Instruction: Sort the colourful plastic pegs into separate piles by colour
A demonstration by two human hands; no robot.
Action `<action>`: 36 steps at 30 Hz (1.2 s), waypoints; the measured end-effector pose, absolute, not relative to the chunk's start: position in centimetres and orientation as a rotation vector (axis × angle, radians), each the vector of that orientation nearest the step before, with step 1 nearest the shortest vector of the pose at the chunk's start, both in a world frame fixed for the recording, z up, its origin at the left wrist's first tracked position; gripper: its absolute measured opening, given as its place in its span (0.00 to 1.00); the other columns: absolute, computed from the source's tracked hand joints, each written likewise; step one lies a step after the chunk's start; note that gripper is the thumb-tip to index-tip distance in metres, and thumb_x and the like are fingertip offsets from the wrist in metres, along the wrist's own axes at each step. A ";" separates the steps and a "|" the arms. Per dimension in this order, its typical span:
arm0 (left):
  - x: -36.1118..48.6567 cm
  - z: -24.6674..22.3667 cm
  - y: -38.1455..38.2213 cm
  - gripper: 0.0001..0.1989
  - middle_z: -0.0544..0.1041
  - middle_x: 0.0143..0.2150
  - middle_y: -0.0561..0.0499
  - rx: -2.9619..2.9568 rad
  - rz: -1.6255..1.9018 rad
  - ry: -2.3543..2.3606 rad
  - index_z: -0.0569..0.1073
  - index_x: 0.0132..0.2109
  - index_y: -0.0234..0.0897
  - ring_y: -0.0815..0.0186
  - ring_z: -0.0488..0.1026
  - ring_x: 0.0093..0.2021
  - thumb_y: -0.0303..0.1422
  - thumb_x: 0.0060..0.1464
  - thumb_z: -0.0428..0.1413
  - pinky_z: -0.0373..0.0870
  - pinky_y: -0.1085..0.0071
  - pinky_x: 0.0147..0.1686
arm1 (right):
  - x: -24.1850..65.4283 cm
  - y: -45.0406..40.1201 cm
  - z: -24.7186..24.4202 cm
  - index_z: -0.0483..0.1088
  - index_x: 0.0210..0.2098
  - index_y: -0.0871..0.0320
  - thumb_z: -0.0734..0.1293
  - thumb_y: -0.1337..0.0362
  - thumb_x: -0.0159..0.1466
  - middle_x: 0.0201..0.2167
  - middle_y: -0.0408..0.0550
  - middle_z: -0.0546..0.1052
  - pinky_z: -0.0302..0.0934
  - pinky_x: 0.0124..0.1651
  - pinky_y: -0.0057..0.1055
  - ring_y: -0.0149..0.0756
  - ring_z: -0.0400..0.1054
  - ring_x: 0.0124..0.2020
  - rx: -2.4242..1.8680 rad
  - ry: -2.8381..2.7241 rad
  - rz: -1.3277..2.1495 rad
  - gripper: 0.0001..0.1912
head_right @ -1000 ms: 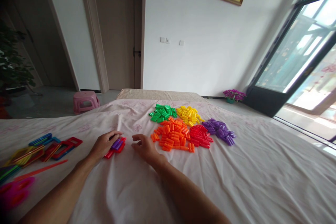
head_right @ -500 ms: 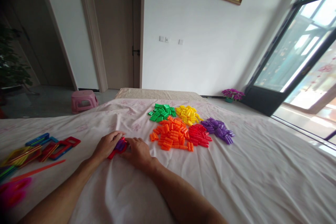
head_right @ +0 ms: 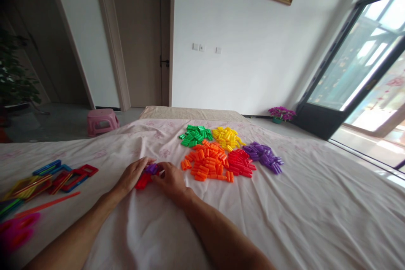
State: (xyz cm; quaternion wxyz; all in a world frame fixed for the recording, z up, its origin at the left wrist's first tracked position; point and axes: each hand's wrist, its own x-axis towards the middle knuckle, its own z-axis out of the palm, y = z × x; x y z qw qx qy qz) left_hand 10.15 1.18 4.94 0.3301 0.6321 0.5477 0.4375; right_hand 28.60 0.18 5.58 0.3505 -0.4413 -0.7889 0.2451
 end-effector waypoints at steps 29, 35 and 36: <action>10.6 4.2 1.0 0.21 0.75 0.52 0.42 2.072 0.981 1.333 0.73 0.52 0.37 0.56 0.72 0.52 0.40 0.52 0.58 0.67 0.62 0.54 | 29.7 2.4 3.7 0.69 0.48 0.60 0.68 0.69 0.54 0.36 0.48 0.77 0.66 0.33 0.28 0.34 0.72 0.33 -0.955 -1.527 1.128 0.21; 10.8 4.4 0.9 0.22 0.75 0.52 0.42 2.020 1.016 1.320 0.74 0.51 0.37 0.54 0.72 0.53 0.40 0.49 0.60 0.66 0.60 0.55 | 29.9 2.4 3.9 0.69 0.49 0.59 0.69 0.70 0.54 0.37 0.47 0.77 0.66 0.34 0.28 0.33 0.72 0.34 -0.969 -1.544 1.119 0.22; 10.8 4.4 1.0 0.22 0.75 0.52 0.43 2.024 1.014 1.322 0.74 0.51 0.38 0.54 0.72 0.54 0.39 0.48 0.61 0.66 0.60 0.56 | 29.9 2.4 3.9 0.69 0.49 0.59 0.69 0.70 0.54 0.37 0.47 0.77 0.67 0.34 0.28 0.33 0.72 0.34 -0.969 -1.552 1.118 0.22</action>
